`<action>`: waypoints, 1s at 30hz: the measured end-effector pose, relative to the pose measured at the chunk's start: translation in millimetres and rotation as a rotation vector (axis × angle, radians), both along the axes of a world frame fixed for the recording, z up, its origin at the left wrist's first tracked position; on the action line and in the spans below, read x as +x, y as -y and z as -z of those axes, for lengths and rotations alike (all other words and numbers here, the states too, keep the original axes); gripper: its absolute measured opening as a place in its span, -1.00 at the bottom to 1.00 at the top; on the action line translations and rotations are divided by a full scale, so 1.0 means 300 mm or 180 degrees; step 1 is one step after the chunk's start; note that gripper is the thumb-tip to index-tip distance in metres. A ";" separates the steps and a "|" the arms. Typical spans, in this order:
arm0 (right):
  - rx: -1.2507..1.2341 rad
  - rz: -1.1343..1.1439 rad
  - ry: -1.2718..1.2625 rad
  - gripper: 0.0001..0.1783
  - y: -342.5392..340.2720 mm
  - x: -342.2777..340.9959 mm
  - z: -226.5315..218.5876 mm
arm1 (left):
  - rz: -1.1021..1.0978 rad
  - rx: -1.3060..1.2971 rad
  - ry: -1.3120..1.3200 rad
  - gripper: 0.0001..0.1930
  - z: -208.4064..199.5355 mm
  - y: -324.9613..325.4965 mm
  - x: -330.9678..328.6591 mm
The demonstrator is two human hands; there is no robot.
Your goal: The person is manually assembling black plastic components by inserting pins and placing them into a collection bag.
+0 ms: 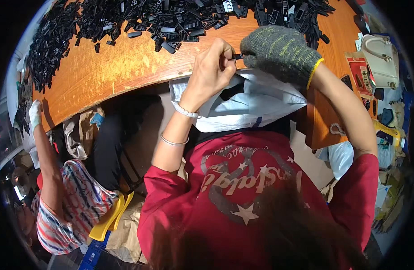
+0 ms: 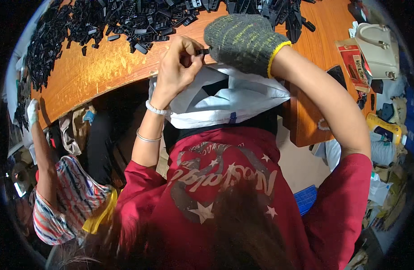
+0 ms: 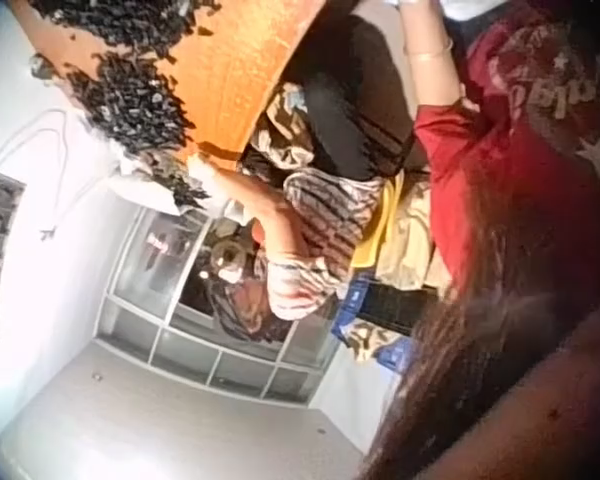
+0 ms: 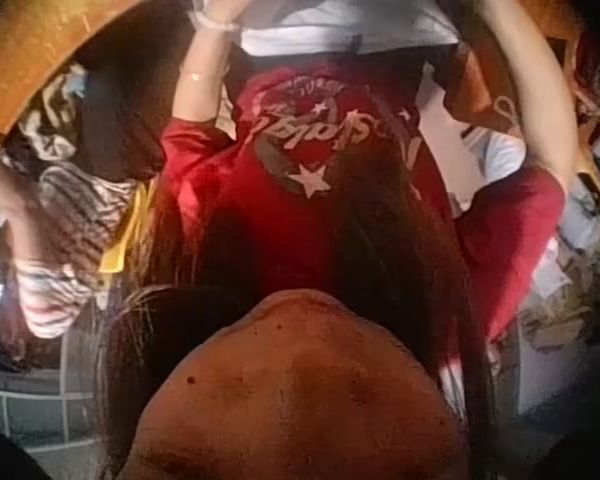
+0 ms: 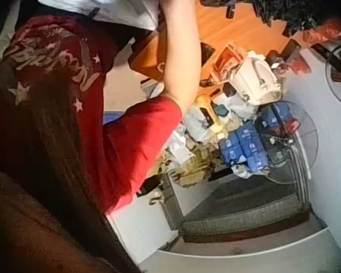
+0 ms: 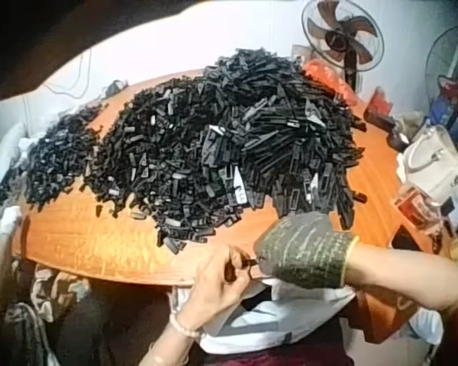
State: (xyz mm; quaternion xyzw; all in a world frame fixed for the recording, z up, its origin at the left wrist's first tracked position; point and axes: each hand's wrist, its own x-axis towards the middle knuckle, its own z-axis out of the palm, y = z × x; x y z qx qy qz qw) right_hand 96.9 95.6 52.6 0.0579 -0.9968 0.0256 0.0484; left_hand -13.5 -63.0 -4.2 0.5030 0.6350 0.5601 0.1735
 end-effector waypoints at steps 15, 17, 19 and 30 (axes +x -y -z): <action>-0.0019 0.0269 0.0086 -0.81 0.045 0.026 0.007 | -0.0012 -0.0042 0.0208 -0.80 0.020 -0.002 0.004; 0.0041 0.0089 -0.0197 -0.76 0.017 0.079 0.030 | -0.0031 -0.0069 0.0290 -0.80 0.014 0.001 -0.007; -0.1725 0.0485 -0.1239 -0.76 0.049 0.135 0.057 | -0.0024 -0.0336 0.0187 -0.81 0.006 0.023 -0.009; -0.5091 0.1448 -0.0535 -0.67 0.157 0.210 0.013 | 0.0876 -0.0055 0.4119 -0.77 -0.039 0.079 0.069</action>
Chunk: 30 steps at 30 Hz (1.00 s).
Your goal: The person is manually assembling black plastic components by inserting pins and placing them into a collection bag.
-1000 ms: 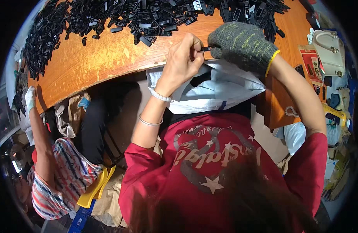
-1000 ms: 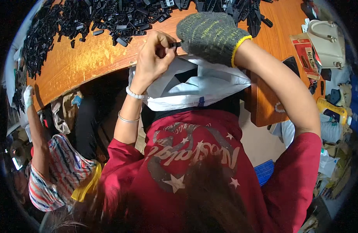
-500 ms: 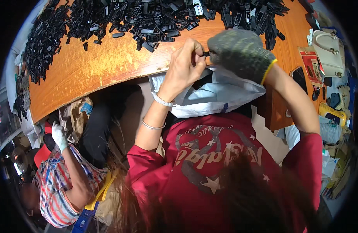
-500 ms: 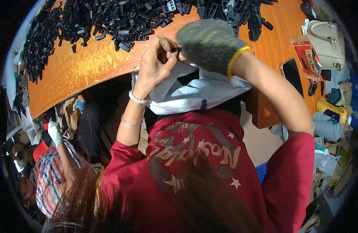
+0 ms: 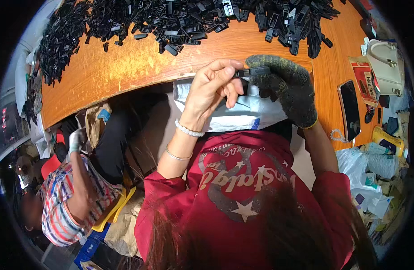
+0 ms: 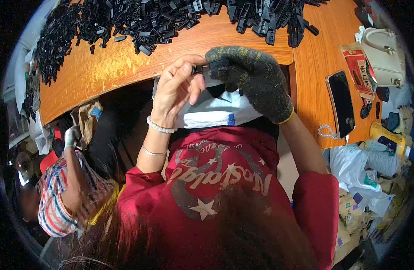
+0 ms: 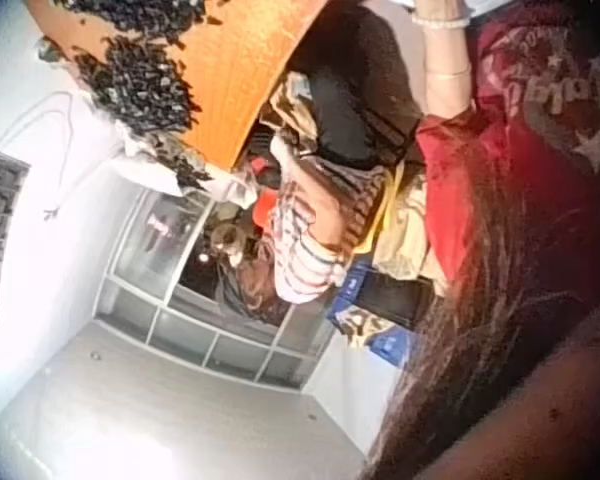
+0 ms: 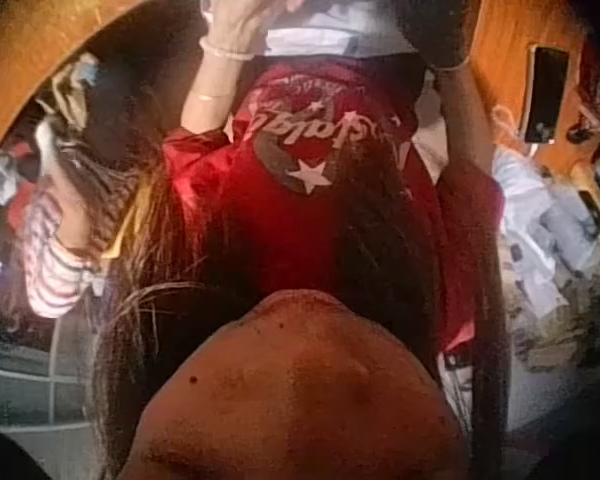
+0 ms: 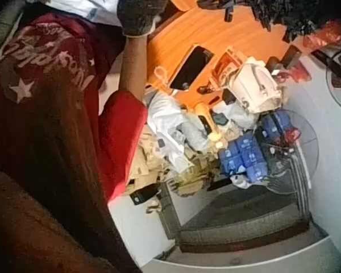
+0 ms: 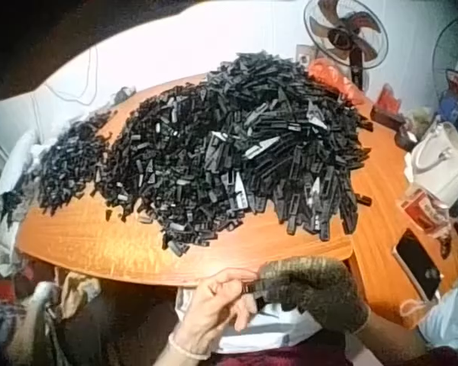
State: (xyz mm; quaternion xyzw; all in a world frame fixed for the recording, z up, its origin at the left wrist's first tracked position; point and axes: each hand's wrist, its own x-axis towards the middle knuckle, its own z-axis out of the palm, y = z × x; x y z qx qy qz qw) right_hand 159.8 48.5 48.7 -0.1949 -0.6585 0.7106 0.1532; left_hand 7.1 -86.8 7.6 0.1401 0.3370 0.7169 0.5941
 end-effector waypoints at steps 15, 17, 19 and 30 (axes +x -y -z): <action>0.1350 -0.0426 0.0369 -0.66 0.015 0.042 0.031 | -0.1030 -0.0972 -0.3951 -0.88 -0.025 -0.076 0.027; 0.1326 -0.0416 0.0391 -0.66 0.012 0.056 0.026 | -0.1334 -0.0464 -0.4334 -0.82 0.002 -0.172 0.021; 0.1302 -0.0409 0.0401 -0.66 0.000 0.066 0.034 | -0.1429 -0.0443 -0.5277 -0.70 0.013 -0.262 0.019; -0.0198 -0.0237 0.1134 -0.72 -0.063 0.101 0.013 | -0.0897 -0.1177 -0.4228 -0.73 -0.018 -0.213 0.004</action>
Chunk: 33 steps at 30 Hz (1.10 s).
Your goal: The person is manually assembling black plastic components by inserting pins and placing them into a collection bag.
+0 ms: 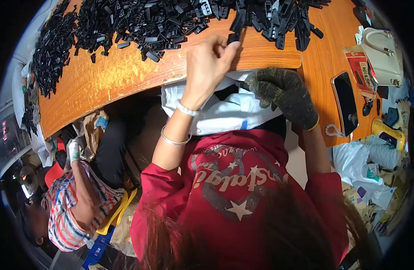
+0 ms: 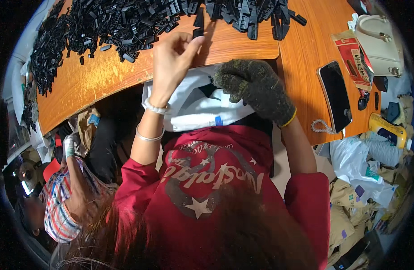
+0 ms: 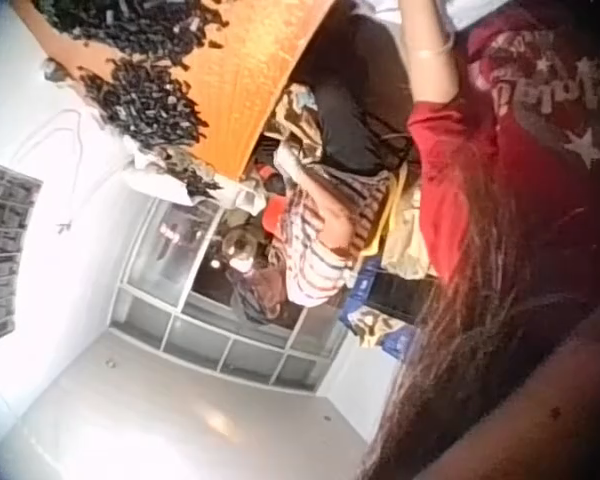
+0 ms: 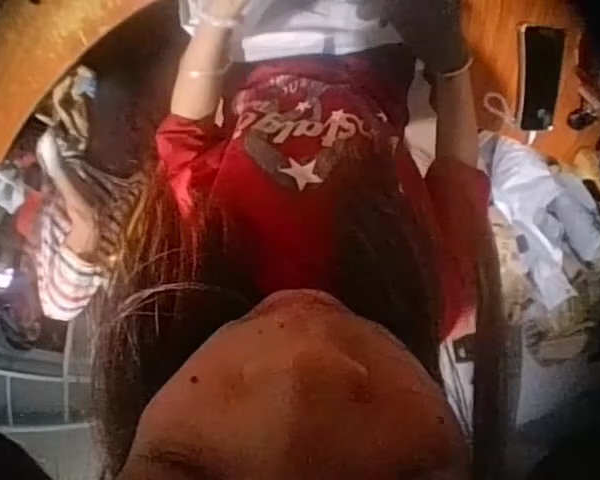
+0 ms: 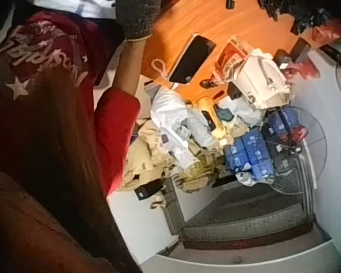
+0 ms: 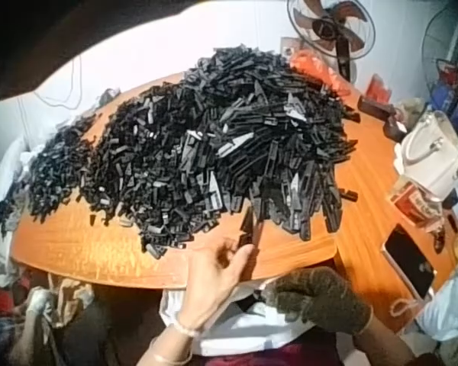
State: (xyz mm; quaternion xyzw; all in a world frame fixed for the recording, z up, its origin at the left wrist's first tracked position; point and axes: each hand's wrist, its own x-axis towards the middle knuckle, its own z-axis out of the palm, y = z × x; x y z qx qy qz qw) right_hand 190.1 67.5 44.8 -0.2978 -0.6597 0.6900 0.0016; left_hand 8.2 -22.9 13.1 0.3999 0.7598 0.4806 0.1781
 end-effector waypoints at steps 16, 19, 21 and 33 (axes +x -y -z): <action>0.0477 0.0123 -0.0879 -0.66 0.074 -0.044 0.045 | 0.0844 -0.0007 0.0729 -0.91 -0.038 0.173 0.091; 0.0438 0.0654 -0.0775 -0.66 0.099 -0.066 0.047 | 0.0967 0.0116 -0.0130 -0.91 -0.028 0.142 0.054; -0.0078 0.0912 -0.0610 -0.64 0.091 -0.081 0.009 | 0.0188 0.0365 -0.1103 -0.92 -0.015 0.091 -0.021; 0.1284 0.0704 -0.0651 -0.66 0.022 -0.058 0.035 | 0.0690 0.0364 -0.1422 -0.85 0.027 0.036 -0.091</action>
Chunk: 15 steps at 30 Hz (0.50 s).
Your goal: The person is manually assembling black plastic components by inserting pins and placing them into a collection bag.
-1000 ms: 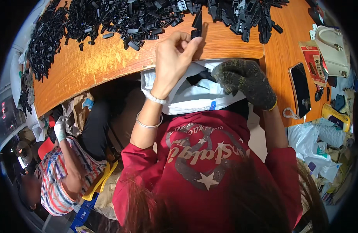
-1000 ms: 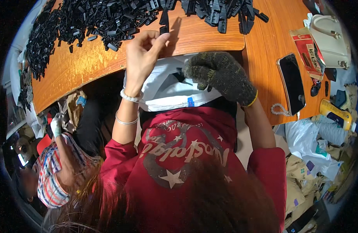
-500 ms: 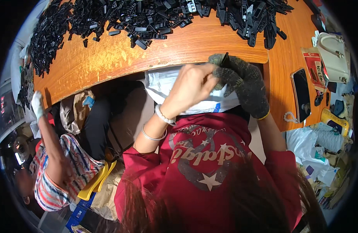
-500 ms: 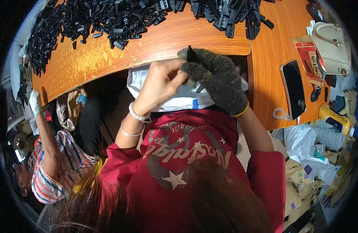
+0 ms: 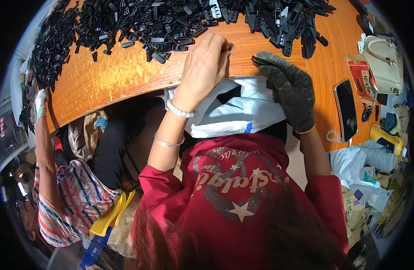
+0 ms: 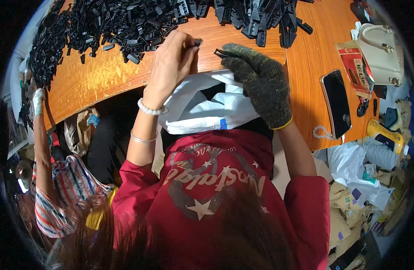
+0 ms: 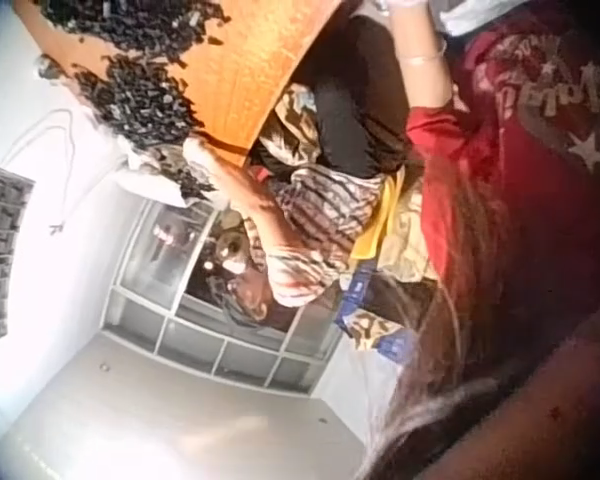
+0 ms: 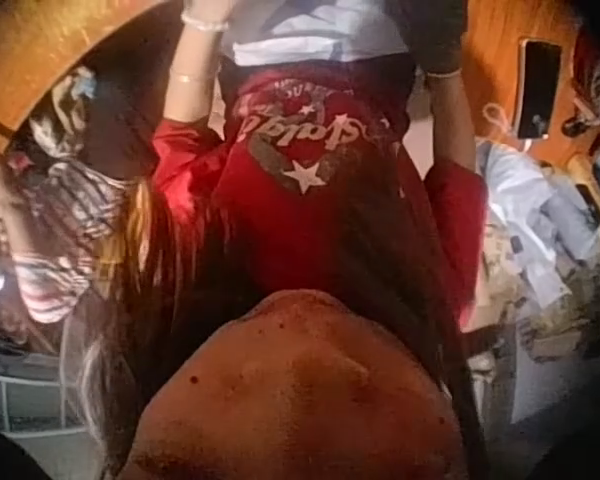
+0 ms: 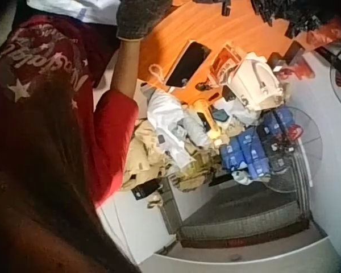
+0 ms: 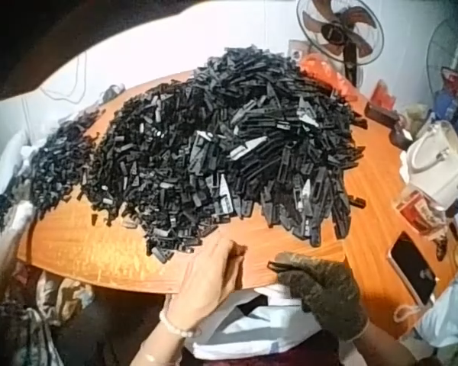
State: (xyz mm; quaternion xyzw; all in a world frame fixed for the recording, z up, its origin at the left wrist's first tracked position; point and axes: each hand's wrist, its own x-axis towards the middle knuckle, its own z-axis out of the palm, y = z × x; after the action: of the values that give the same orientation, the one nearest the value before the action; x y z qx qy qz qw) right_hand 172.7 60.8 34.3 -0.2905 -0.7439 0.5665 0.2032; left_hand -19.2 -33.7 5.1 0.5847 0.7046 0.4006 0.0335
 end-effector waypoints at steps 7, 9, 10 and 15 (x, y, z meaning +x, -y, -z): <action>0.1928 -0.0536 0.0082 -0.69 -0.107 -0.077 0.015 | 0.0267 -0.0225 0.0917 -0.88 -0.011 0.032 -0.003; 0.2430 -0.0873 0.0183 -0.71 -0.126 -0.097 0.000 | 0.0260 -0.0264 0.1194 -0.91 -0.011 0.033 -0.001; 0.2429 -0.0879 0.0186 -0.71 -0.132 -0.104 0.001 | 0.0280 -0.0245 0.1162 -0.91 -0.011 0.034 -0.003; 0.3075 -0.1314 0.0446 -0.74 -0.143 -0.141 -0.055 | 0.0360 -0.0218 0.1261 -0.91 -0.002 0.035 -0.011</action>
State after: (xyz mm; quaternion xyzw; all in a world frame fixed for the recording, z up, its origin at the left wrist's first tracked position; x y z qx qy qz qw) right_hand 130.5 103.6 50.9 -0.0484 -0.9736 0.1667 0.1480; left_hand -22.5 -44.2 5.6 0.5316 0.6635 0.4811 0.2137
